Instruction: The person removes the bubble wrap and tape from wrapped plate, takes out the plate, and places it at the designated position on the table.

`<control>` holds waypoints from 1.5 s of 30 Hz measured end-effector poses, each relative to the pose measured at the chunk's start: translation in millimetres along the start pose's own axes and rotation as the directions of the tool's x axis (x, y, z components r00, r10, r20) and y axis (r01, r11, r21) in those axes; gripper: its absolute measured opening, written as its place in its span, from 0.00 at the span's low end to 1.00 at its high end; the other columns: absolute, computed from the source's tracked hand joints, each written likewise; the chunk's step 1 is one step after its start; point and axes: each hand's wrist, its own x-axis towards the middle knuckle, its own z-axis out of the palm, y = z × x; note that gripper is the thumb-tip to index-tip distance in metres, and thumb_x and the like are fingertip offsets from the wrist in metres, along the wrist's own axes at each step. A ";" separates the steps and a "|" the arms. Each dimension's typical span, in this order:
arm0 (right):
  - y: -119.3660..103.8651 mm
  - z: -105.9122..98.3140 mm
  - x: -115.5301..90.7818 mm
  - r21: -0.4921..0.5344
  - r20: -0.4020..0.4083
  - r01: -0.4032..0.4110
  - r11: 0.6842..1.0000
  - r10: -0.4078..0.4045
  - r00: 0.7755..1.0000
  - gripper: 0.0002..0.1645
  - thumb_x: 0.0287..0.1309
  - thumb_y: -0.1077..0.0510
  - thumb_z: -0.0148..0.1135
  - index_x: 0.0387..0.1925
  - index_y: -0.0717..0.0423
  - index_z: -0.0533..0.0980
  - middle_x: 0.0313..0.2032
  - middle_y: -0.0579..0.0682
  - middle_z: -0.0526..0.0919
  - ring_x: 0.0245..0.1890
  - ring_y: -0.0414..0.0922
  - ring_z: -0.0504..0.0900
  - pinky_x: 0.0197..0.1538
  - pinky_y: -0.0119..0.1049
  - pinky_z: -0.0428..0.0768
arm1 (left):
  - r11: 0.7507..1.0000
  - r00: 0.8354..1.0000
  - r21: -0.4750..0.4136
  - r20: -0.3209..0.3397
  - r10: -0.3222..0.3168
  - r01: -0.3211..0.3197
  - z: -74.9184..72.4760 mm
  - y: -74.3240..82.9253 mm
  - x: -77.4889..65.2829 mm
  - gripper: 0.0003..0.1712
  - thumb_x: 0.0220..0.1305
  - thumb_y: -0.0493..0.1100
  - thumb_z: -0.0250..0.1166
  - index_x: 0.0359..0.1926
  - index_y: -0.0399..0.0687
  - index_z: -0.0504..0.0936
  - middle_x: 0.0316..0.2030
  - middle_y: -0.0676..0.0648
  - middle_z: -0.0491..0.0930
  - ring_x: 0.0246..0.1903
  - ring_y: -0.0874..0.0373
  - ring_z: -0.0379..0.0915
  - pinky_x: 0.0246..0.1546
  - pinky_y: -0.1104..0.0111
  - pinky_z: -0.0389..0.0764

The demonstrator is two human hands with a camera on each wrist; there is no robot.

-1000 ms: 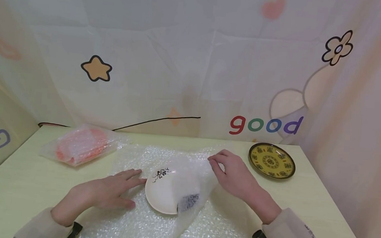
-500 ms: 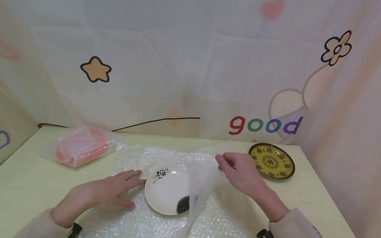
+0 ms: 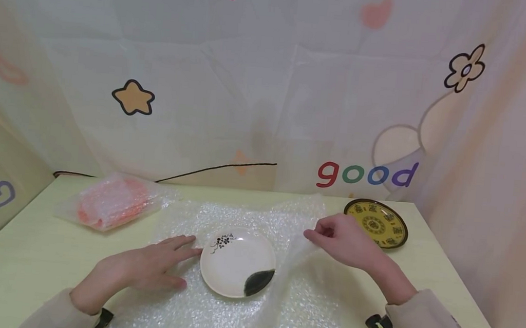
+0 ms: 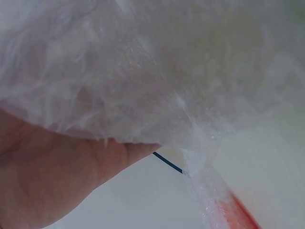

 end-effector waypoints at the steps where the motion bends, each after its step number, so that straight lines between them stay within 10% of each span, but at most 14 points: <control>1: 1.5 -0.8 -0.2 0.004 0.013 0.010 1.000 -0.010 1.000 0.17 0.70 0.52 0.65 0.24 0.54 0.79 0.18 0.40 0.69 0.19 0.37 0.66 0.25 0.31 0.66 | 1.000 1.000 0.001 0.000 0.000 0.000 0.1 -0.1 0.0 0.40 0.66 0.51 0.72 0.75 0.49 0.69 0.77 0.37 0.55 0.76 0.39 0.49 0.70 0.41 0.59; 8: 9.1 -7.2 -2.6 0.002 0.197 0.059 0.998 -0.058 0.979 0.01 0.66 0.60 0.68 0.37 0.52 0.84 0.35 0.42 0.85 0.39 0.43 0.82 0.44 0.34 0.83 | 1.000 1.000 0.009 -0.007 -0.001 0.001 1.5 -0.7 0.3 0.40 0.66 0.51 0.72 0.75 0.49 0.69 0.77 0.37 0.56 0.76 0.40 0.49 0.70 0.41 0.59; 17: 14.7 -6.6 -5.2 -0.021 0.362 0.067 0.998 -0.055 0.931 0.14 0.62 0.53 0.73 0.48 0.52 0.83 0.46 0.42 0.84 0.52 0.52 0.81 0.60 0.58 0.77 | 1.000 1.000 0.004 -0.008 -0.002 0.002 0.2 0.4 -0.2 0.40 0.66 0.51 0.72 0.75 0.50 0.69 0.77 0.37 0.55 0.76 0.40 0.48 0.70 0.41 0.58; 45: 17.3 31.2 -27.9 -0.062 0.379 0.009 0.998 0.015 0.925 0.47 0.54 0.42 0.78 0.72 0.48 0.70 0.77 0.58 0.59 0.76 0.64 0.55 0.70 0.67 0.57 | 1.000 1.000 -0.023 -0.007 0.010 -0.010 1.2 -0.3 1.2 0.38 0.66 0.48 0.72 0.74 0.48 0.70 0.77 0.36 0.56 0.76 0.39 0.48 0.71 0.43 0.58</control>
